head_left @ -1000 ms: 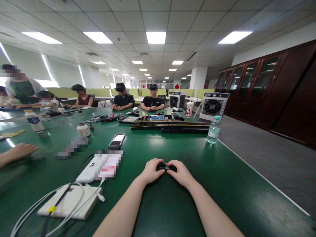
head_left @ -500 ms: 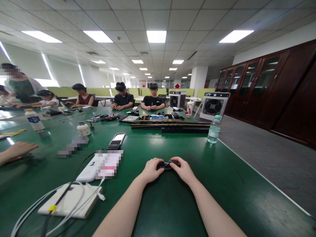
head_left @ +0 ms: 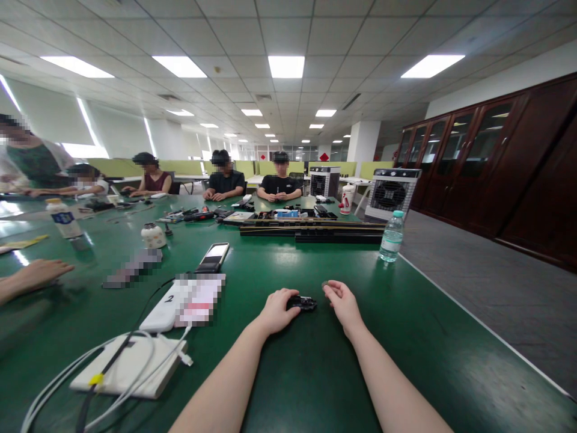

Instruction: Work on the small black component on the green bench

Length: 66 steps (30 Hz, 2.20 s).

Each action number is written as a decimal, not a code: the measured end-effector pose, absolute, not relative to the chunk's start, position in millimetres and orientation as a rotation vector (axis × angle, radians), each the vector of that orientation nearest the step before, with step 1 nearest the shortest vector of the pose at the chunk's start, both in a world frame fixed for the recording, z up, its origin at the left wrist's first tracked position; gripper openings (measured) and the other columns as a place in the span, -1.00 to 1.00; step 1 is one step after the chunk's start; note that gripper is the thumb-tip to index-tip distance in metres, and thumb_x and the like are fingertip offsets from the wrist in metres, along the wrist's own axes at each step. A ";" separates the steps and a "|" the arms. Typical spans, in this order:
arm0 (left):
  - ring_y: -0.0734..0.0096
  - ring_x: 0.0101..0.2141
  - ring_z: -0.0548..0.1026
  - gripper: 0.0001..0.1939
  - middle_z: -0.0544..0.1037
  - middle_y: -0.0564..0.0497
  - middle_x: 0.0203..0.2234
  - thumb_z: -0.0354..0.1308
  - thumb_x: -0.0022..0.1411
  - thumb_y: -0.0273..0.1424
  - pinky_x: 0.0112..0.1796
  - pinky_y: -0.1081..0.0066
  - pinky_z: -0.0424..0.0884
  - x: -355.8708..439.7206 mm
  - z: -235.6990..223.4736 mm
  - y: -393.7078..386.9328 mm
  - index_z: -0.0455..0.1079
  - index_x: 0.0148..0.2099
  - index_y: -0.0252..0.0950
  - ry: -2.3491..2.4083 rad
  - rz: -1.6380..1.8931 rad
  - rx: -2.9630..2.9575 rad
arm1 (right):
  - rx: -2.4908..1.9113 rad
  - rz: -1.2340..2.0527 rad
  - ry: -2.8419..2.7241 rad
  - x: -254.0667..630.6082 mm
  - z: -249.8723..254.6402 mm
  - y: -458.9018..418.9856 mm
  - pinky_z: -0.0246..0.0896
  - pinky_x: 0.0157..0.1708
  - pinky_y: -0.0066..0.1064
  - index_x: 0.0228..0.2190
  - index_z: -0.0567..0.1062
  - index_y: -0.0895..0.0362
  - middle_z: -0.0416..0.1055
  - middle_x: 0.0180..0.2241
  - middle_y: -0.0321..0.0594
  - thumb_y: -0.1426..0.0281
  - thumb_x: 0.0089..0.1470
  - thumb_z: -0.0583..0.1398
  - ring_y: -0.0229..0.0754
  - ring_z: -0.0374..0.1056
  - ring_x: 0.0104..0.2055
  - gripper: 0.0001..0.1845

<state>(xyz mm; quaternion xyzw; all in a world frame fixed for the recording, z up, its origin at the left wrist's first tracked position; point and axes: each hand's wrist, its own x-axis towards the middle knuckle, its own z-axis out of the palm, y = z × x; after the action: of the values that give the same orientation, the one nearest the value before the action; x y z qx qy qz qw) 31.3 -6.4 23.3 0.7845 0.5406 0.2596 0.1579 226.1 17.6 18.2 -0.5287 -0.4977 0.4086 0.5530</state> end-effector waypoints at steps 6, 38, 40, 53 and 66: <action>0.24 -0.05 0.37 -0.61 0.45 -0.03 -0.08 0.12 0.10 -0.35 0.01 0.29 0.23 31.0 21.7 -5.5 0.33 0.02 -0.22 1.524 0.769 2.249 | -1.272 1.029 -1.106 230.9 20.5 17.9 0.27 -0.48 -0.39 -0.22 0.44 0.11 0.51 -0.26 -0.12 0.16 -0.15 0.19 -0.09 0.42 -0.26 -0.57; 0.23 -0.07 0.38 -0.63 0.46 -0.03 -0.09 0.10 0.12 -0.35 -0.02 0.29 0.25 31.3 22.3 -5.8 0.34 0.01 -0.23 1.536 0.759 2.273 | -1.172 1.229 -0.844 229.5 27.3 14.3 0.24 -0.51 -0.46 -0.23 0.42 0.07 0.49 -0.20 -0.15 0.22 -0.22 0.27 -0.14 0.42 -0.25 -0.57; 0.23 -0.06 0.38 -0.63 0.46 -0.03 -0.09 0.10 0.12 -0.35 -0.01 0.30 0.25 31.3 22.5 -6.2 0.34 0.01 -0.23 1.536 0.761 2.274 | -1.180 1.225 -0.844 229.0 28.4 13.3 0.24 -0.51 -0.47 -0.24 0.42 0.07 0.48 -0.19 -0.14 0.23 -0.23 0.28 -0.13 0.42 -0.24 -0.56; 0.24 -0.06 0.38 -0.62 0.46 -0.03 -0.08 0.12 0.11 -0.35 -0.01 0.30 0.25 31.4 21.3 -6.2 0.34 0.01 -0.24 1.540 0.762 2.275 | -1.148 1.216 -0.950 225.7 29.0 9.5 0.19 -0.48 -0.49 -0.26 0.48 0.09 0.48 -0.23 -0.17 0.16 -0.29 0.31 -0.15 0.38 -0.22 -0.52; 0.23 -0.08 0.38 -0.61 0.46 -0.01 -0.10 0.13 0.09 -0.35 -0.03 0.28 0.27 30.1 20.4 -6.3 0.33 0.01 -0.21 1.545 0.756 2.276 | -1.054 0.935 -1.473 217.4 23.4 7.4 0.28 -0.15 -0.22 -0.29 0.48 0.14 0.51 -0.27 -0.12 0.21 -0.15 0.23 -0.08 0.41 -0.20 -0.65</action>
<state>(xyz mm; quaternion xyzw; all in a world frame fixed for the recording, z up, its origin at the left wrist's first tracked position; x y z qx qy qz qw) 30.1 -6.3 20.4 0.7895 0.5359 0.2622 0.1441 217.4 7.4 23.4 -0.4405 -0.6156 0.3906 0.5239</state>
